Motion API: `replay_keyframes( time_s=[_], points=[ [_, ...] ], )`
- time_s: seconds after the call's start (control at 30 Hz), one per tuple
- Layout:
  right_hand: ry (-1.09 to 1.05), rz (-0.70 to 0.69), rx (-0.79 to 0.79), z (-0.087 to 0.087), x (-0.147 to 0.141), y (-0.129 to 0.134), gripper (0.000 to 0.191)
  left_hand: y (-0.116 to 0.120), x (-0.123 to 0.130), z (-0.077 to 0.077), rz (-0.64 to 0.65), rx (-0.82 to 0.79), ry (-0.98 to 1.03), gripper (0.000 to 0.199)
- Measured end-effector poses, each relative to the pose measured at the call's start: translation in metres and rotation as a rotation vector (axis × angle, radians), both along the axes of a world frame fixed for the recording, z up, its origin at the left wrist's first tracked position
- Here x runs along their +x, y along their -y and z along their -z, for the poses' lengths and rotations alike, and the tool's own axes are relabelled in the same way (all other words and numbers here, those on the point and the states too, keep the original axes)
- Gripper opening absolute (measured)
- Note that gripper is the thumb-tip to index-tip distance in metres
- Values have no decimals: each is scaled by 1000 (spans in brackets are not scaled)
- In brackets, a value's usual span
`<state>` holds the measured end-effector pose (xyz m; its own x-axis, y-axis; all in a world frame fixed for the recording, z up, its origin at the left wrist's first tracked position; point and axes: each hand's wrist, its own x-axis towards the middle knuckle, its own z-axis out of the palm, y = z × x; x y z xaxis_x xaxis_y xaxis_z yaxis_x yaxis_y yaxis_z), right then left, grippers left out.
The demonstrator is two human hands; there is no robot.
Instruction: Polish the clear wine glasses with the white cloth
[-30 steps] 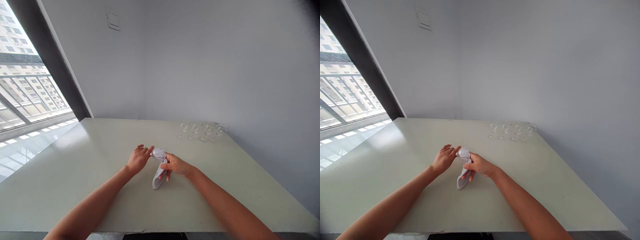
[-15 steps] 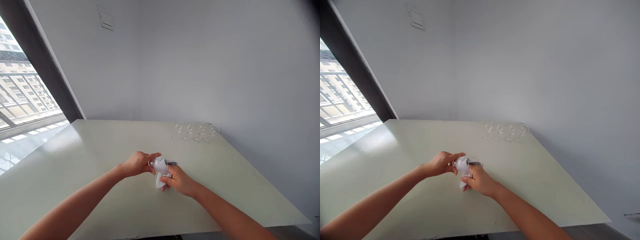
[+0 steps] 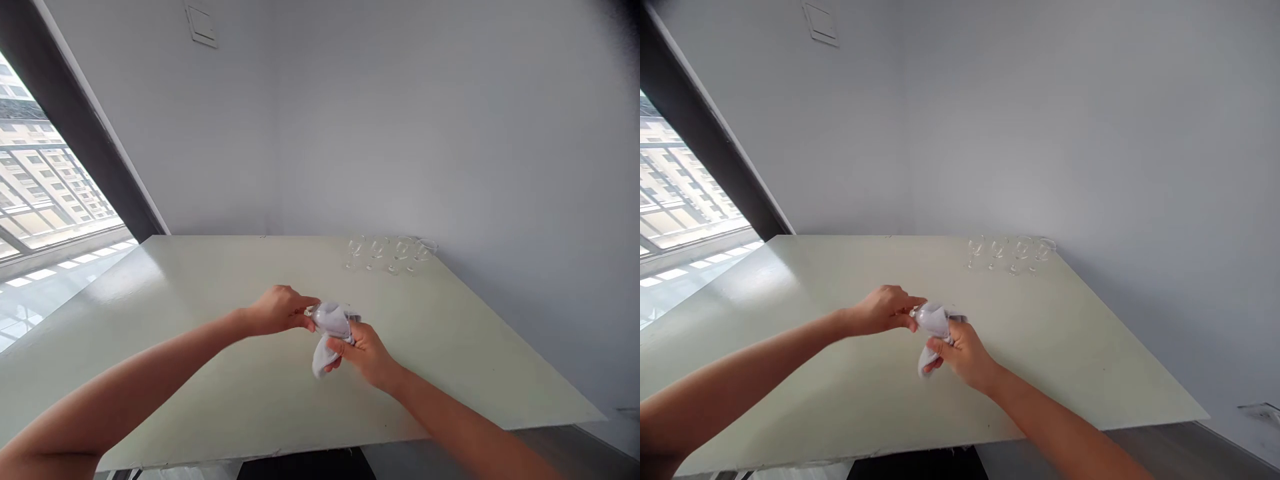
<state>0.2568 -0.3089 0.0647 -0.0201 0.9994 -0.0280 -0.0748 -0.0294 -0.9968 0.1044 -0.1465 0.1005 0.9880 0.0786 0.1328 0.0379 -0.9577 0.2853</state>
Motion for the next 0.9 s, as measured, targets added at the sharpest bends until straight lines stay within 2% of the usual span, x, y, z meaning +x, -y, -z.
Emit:
replay_keyframes(
  time_s=[0.07,0.1,0.13,0.2,0.27,0.33,0.4,0.43,0.5,0.57,0.63,0.7,0.73,0.8,0.9],
  points=[
    [197,-76,57,0,-1,5,18,-5,-4,-6,137,-254,-225,41],
    [223,-90,53,2,-1,4,18,-6,-5,-7,177,-307,-296,41],
    [197,-81,29,4,0,2,18,-4,-6,-6,161,-288,-299,41],
    [0,12,-61,9,4,-5,21,2,-7,-2,13,-63,-128,33],
    [-297,128,-155,11,6,-14,25,10,-6,4,-110,275,118,28],
    [-535,195,-197,10,5,-19,28,15,-5,8,-109,543,275,31],
    [-598,196,-179,5,1,-18,29,17,-3,7,-54,638,316,27],
    [-549,178,-149,2,-1,-16,28,16,-2,5,-44,618,307,25],
    [-324,121,-64,-4,-3,-7,25,14,-2,-1,-73,458,239,25],
    [-28,38,19,-10,0,2,21,13,-4,-6,-134,170,107,32],
    [204,-60,69,-14,7,7,17,13,-6,-9,-128,-152,-72,36],
    [293,-128,70,-15,16,7,14,16,-9,-8,-67,-343,-216,38],
    [279,-128,49,-14,19,5,14,17,-9,-6,-63,-335,-215,37],
    [138,-50,-23,-9,23,-2,17,22,-9,0,-123,-118,-73,34],
    [-209,95,-124,-1,18,-11,24,26,-6,7,-172,351,206,34]
  ],
)
